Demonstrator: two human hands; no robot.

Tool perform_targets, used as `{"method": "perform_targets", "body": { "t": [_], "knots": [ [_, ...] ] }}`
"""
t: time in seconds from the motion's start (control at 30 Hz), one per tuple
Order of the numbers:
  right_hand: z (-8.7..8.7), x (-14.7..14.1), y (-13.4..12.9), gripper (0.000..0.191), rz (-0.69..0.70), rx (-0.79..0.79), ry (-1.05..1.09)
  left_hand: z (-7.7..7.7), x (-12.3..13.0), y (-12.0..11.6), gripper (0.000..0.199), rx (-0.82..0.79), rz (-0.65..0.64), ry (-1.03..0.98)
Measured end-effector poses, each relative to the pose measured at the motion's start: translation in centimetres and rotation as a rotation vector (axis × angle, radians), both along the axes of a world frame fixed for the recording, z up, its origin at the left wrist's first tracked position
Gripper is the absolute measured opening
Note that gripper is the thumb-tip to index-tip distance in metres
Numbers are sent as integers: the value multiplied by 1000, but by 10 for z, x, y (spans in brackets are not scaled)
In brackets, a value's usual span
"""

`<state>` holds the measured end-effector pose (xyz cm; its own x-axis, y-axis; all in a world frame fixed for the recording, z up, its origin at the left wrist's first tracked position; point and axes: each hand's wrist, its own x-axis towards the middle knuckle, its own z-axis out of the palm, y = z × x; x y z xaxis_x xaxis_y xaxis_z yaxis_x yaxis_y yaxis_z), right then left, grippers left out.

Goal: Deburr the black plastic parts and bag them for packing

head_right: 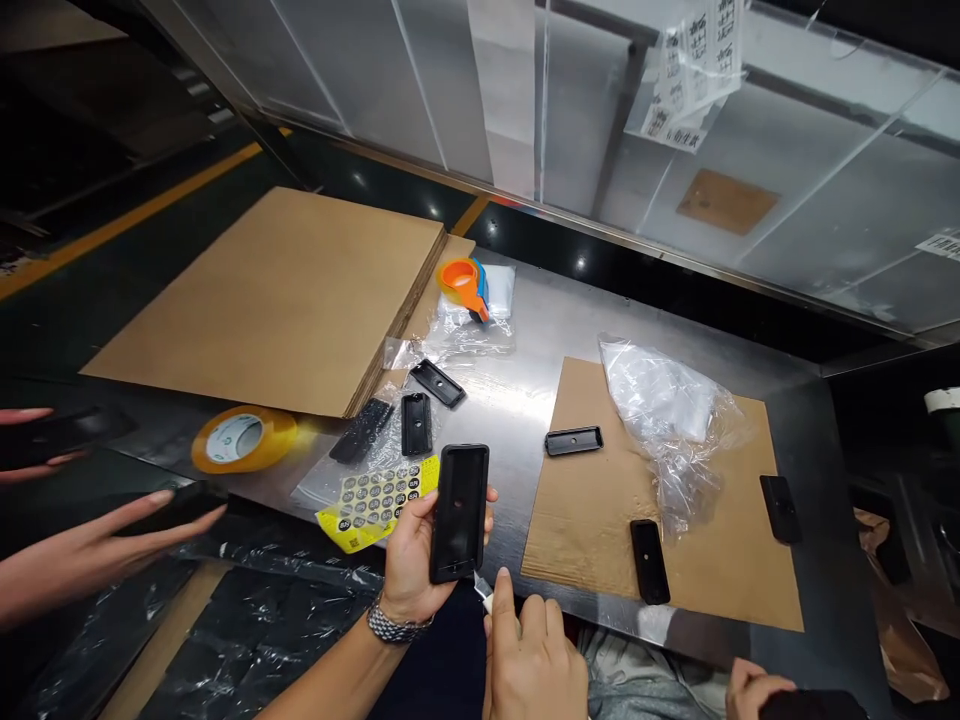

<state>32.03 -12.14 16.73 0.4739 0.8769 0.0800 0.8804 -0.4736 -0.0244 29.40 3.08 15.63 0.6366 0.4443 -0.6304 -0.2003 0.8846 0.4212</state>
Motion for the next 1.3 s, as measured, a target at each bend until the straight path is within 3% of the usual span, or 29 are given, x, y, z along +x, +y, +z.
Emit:
{"method": "perform_targets", "body": {
  "t": [0.17, 0.3, 0.53, 0.7, 0.83, 1.1, 1.3],
  "knots": [
    [-4, 4, 0, 30, 14, 71, -57, -2, -1, 0, 30, -18, -17, 51],
    [4, 5, 2, 30, 21, 18, -93, -4, -1, 2, 28, -40, -44, 80],
    [18, 15, -1, 36, -29, 38, 75, -2, -2, 5, 31, -60, -72, 80],
    [13, 22, 3, 32, -58, 185, 486, 2, -3, 6, 31, -92, -80, 74],
    [9, 21, 15, 23, -208, 266, 845, 4, -1, 3, 32, -147, -105, 49],
    [3, 23, 26, 34, -324, 244, 1121, 1, -1, -5, 37, -191, -138, 26],
    [5, 17, 21, 44, -575, 351, 1533, -5, 3, -3, 45, -125, -38, 30]
  ]
}}
